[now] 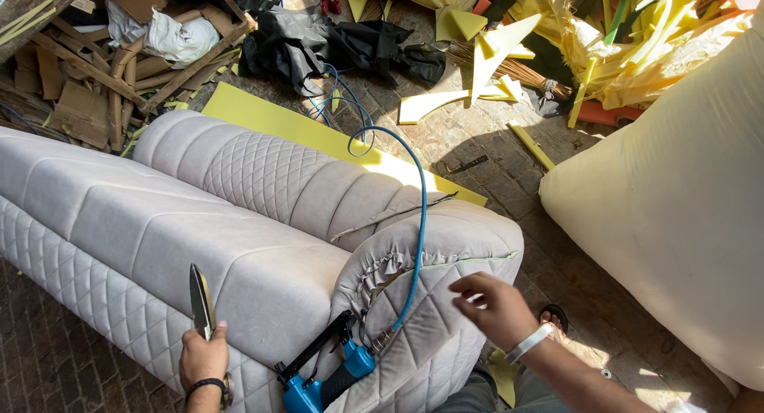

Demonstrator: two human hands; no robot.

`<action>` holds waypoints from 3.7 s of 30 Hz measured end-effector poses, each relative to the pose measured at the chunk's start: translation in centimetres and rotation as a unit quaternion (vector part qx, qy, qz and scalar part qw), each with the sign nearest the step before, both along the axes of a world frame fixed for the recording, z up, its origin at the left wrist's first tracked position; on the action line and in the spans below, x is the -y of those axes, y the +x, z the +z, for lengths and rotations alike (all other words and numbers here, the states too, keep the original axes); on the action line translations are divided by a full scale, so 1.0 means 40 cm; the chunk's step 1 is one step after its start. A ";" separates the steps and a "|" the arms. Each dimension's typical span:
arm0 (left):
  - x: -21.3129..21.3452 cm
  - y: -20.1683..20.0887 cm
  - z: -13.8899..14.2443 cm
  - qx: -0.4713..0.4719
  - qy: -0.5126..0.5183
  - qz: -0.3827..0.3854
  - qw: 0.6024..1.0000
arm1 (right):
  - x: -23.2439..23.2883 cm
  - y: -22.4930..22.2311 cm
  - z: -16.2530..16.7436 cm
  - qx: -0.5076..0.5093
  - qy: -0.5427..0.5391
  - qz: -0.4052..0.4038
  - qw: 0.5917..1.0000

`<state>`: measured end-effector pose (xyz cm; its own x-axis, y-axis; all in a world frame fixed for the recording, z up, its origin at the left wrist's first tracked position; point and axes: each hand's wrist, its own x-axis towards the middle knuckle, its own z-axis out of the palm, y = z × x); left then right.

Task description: The person trims excess fabric from a sofa armrest using shears, then secures the fabric with a pneumatic staple gun. The person repeatedly cuts and staples along the edge of the armrest to attach the fabric to the frame.

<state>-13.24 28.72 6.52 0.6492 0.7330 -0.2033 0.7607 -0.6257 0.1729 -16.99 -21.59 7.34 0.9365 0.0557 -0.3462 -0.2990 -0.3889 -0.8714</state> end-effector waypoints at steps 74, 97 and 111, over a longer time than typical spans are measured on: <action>0.906 -0.005 -0.102 0.092 -0.146 -0.541 0.823 | -0.623 0.044 -0.115 0.220 -0.184 0.742 0.607; 0.964 0.152 -0.137 -0.032 -0.135 -0.614 0.777 | 0.376 -0.032 -0.001 -0.080 -0.260 0.000 0.962; 0.936 0.224 -0.137 0.007 -0.055 -0.671 0.739 | 0.033 -0.196 -0.324 -0.203 0.305 -0.387 0.846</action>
